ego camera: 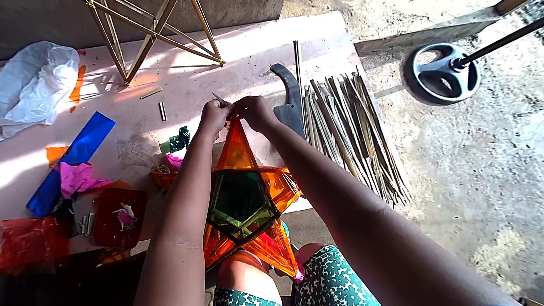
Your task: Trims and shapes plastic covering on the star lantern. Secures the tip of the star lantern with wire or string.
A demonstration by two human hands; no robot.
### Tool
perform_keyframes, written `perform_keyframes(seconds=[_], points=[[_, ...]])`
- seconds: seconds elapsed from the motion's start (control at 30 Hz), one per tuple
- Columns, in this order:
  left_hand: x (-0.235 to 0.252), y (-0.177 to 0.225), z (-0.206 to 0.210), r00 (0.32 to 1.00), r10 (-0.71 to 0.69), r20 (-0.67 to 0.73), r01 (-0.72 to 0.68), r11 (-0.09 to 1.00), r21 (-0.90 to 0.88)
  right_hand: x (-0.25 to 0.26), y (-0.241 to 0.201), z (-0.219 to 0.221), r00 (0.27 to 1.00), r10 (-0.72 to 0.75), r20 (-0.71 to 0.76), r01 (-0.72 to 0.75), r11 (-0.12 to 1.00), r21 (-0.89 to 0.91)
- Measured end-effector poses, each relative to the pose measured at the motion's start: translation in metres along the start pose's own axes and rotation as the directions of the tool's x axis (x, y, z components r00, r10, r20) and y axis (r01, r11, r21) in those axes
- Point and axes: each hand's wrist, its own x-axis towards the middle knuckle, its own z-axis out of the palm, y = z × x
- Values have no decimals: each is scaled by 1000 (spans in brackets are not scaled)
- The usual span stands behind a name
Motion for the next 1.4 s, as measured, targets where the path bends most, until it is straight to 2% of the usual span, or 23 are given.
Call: perform_keyframes(seconds=[0.13, 0.2, 0.3, 0.4, 0.53, 0.63, 0.7, 0.87, 1.0, 1.27, 1.37, 1.4], points=[[-1, 0, 0, 999, -34, -2, 34, 992, -119, 2, -1, 0, 996, 85, 17, -85, 996, -7], [-1, -4, -2, 1000, 0, 23, 2, 995, -103, 5, 0, 1, 991, 130, 41, -131, 991, -1], [1, -5, -2, 988, 152, 1, -149, 968, 204, 6, -1, 2, 981, 186, 61, -188, 982, 28], [-10, 3, 3, 959, 284, -10, -245, 844, 476, 6, -1, 3, 979, 193, 71, -196, 980, 39], [-12, -2, 8, 908, 418, 1, -323, 701, 635, 7, -6, 1, 980, 169, 106, -167, 986, -28], [-13, 0, 8, 914, 404, 27, -308, 651, 694, 9, -3, -1, 984, 107, 140, -96, 992, -85], [-13, 5, 8, 936, 350, 46, -278, 652, 705, 9, -4, -2, 985, 86, 149, -67, 990, -127], [-11, 18, 7, 984, 174, 40, -163, 786, 596, 6, -10, -1, 989, 80, 126, -42, 960, -276], [-9, 23, 3, 995, 96, 39, -102, 833, 544, 1, -13, 2, 996, 56, 75, -30, 951, -307], [-2, 16, -1, 982, 191, 5, -172, 874, 454, -3, -8, 8, 999, -23, -45, 10, 963, -271], [0, 11, -1, 958, 286, -5, -251, 851, 460, -3, -6, 8, 998, -25, -55, 11, 969, -248], [-1, 12, -1, 960, 280, 3, -248, 846, 472, -3, -6, 8, 998, -22, -59, 8, 973, -230]])
